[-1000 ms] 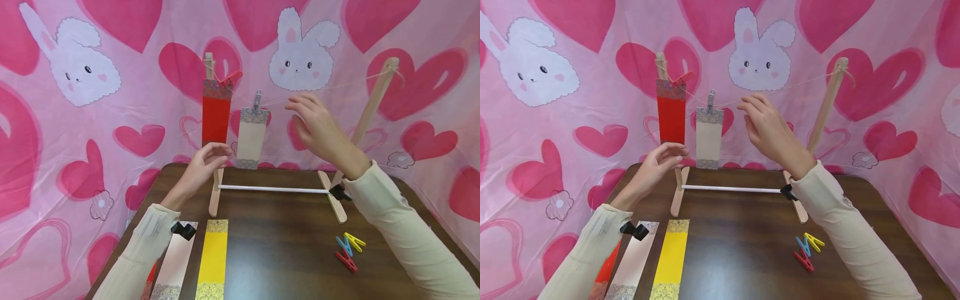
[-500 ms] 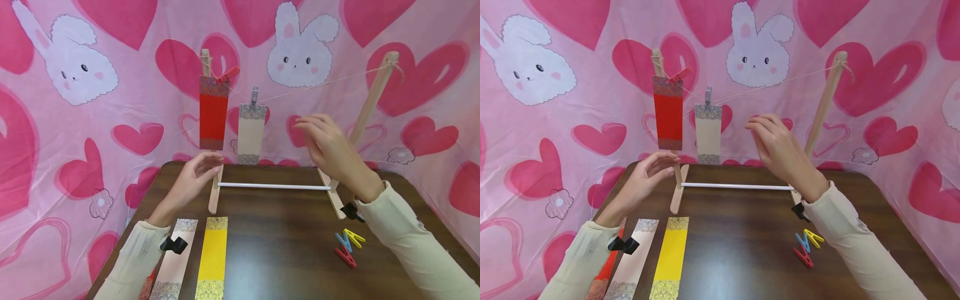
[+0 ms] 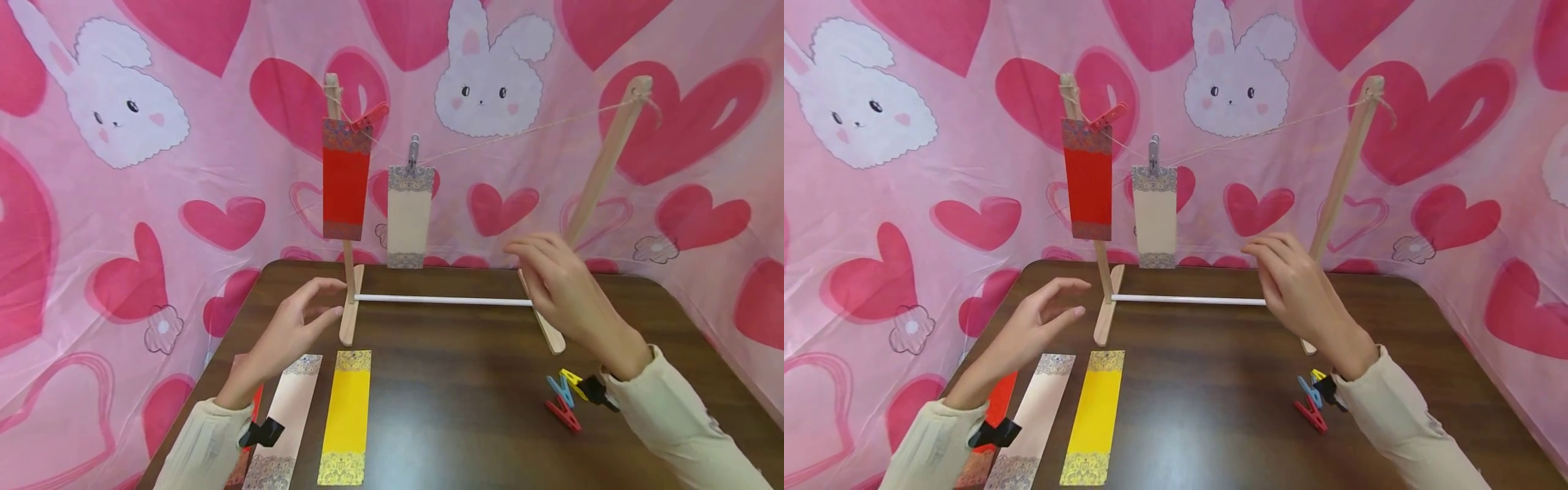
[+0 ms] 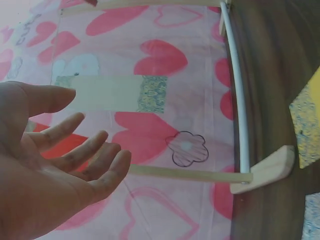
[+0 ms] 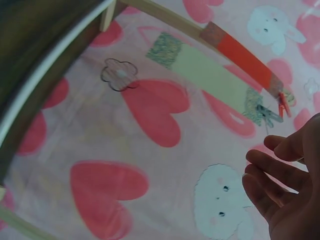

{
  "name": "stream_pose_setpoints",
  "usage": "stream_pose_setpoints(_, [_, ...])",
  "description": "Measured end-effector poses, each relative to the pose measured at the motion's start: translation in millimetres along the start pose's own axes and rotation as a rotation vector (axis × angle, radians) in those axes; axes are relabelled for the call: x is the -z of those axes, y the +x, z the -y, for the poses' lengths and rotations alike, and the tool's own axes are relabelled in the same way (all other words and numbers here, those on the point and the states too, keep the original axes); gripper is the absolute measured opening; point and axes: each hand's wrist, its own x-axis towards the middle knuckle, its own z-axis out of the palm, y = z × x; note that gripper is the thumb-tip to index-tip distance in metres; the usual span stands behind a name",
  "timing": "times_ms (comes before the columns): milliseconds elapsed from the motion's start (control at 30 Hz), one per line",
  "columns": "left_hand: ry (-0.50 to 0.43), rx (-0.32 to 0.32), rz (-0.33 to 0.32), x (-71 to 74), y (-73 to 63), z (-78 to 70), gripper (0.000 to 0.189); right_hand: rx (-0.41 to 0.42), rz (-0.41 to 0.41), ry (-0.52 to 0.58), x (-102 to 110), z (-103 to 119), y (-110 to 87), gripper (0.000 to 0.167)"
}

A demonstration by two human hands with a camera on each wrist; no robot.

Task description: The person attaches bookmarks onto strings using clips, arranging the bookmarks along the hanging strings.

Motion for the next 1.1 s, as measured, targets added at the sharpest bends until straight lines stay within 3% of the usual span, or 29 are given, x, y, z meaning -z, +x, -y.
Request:
stream_pose_setpoints(233, [0.057, 0.055, 0.006, -2.4, -19.6, 7.6, 0.042, -0.07, 0.03, -0.025, 2.5, -1.6, -30.5, 0.035])
stream_pose_setpoints(467, [0.053, 0.114, 0.026, -7.9, -28.6, 12.2, 0.042, -0.169, 0.057, -0.033, 8.3, -2.0, -56.9, 0.026])
stream_pose_setpoints(733, [0.055, 0.148, 0.05, -15.9, -37.2, 18.3, 0.04, -0.249, 0.073, -0.039, 10.2, -1.4, -85.2, 0.031])
stream_pose_setpoints(933, [0.094, 0.161, 0.067, -23.4, -42.2, 26.8, 0.041, -0.277, 0.038, -0.018, 7.8, -3.1, -109.2, 0.032])
stream_pose_setpoints(1100, [0.159, 0.167, 0.124, -30.9, -45.4, 38.0, 0.042, -0.297, -0.028, -0.02, 2.7, -0.7, -131.3, 0.038])
